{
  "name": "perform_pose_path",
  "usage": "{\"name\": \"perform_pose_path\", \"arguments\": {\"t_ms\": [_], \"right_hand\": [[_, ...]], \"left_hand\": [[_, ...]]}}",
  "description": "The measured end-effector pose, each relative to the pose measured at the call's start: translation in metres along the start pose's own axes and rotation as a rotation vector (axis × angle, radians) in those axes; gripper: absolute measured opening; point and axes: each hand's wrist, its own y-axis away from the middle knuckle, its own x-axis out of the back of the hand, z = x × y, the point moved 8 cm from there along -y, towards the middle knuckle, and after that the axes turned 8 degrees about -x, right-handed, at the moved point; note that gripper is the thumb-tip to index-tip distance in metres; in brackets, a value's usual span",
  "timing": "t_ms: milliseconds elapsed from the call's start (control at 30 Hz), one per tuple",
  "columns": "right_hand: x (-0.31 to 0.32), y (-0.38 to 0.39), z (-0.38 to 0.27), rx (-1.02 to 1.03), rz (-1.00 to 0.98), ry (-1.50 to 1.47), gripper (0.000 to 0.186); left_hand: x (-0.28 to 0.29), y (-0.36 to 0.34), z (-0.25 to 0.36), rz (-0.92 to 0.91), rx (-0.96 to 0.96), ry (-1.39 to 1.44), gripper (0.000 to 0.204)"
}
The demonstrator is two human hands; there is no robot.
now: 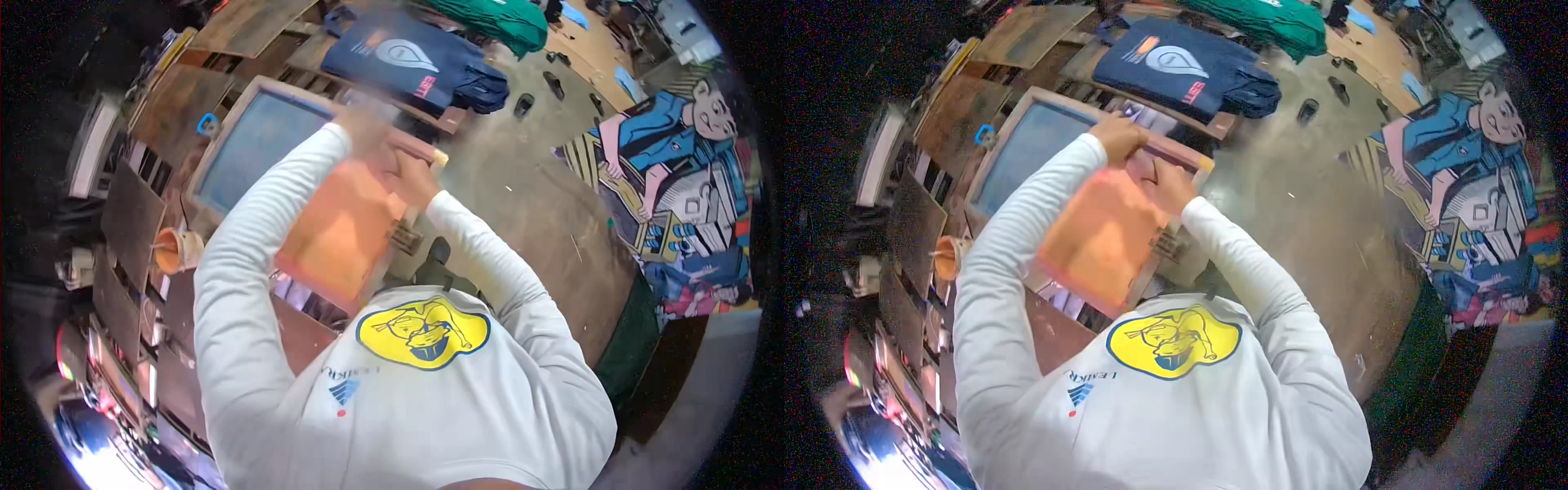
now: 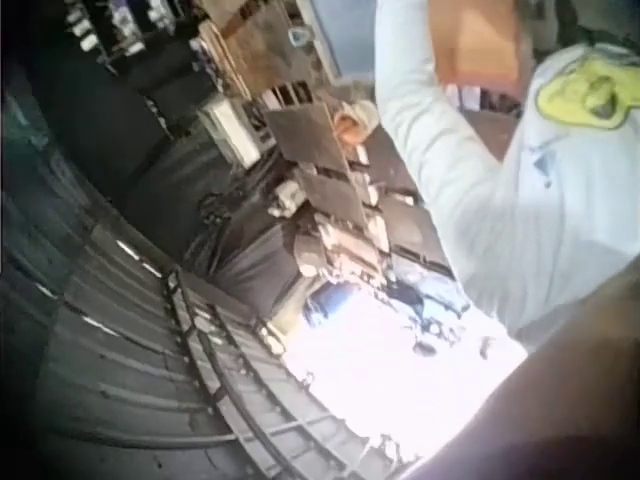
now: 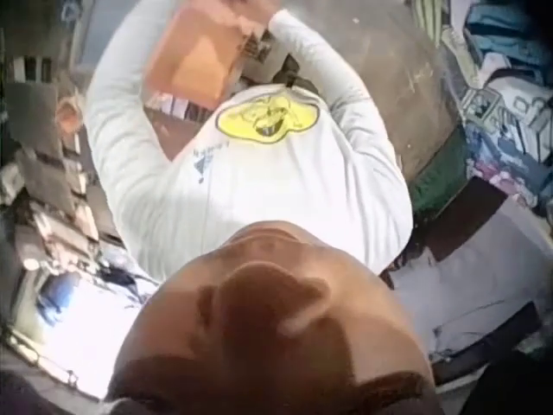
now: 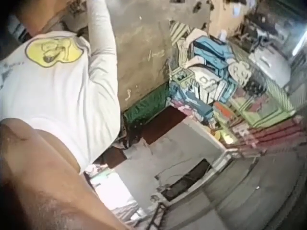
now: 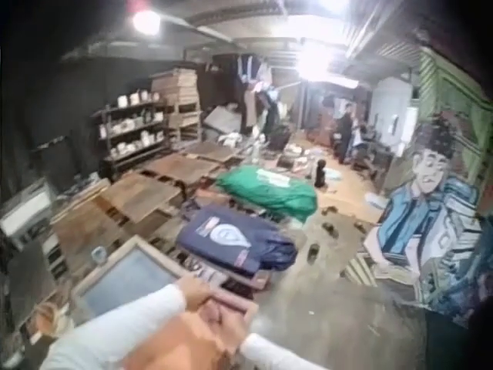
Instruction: The recorder is applying ink to a screen using a squeegee to print designs onto t-shirts.
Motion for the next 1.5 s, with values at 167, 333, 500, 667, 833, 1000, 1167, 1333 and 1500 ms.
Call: {"name": "perform_pose_path", "arguments": {"t_ms": [167,333,500,667,833,1000,1167,1333,1500], "right_hand": [[-0.045,-0.004,-0.001,0.111,-0.058,0.123,0.034],[-0.072,0.009,-0.003,0.175,0.077,0.328,0.035],[-0.106,0.026,0.001,0.069,-0.064,0.355,0.026],[-0.14,0.076,-0.024,-0.019,-0.166,0.376,0.024],[-0.149,0.084,-0.037,0.104,-0.278,0.372,0.026],[-0.086,0.04,-0.016,0.075,-0.137,0.306,0.026],[-0.058,-0.003,0.012,0.018,-0.027,0.369,0.022],[-0.102,0.019,0.01,0.075,-0.067,0.569,0.023],[-0.139,0.078,-0.033,0.283,-0.195,0.514,0.023]], "left_hand": [[-0.048,0.025,-0.017,-0.024,0.085,0.147,0.015],[-0.137,0.04,-0.041,0.15,0.173,0.184,0.011],[-0.118,0.076,-0.008,0.085,0.26,0.17,0.012],[-0.161,0.141,0.014,0.083,0.351,0.248,0.013],[-0.138,0.157,0.036,0.065,0.24,0.17,0.014],[-0.118,0.082,0.007,0.179,0.218,0.09,0.012],[-0.106,0.035,-0.015,0.391,0.205,0.043,0.011],[-0.131,0.078,-0.004,0.416,0.296,0.181,0.011],[-0.14,0.157,0.034,0.5,0.344,0.207,0.013]]}}
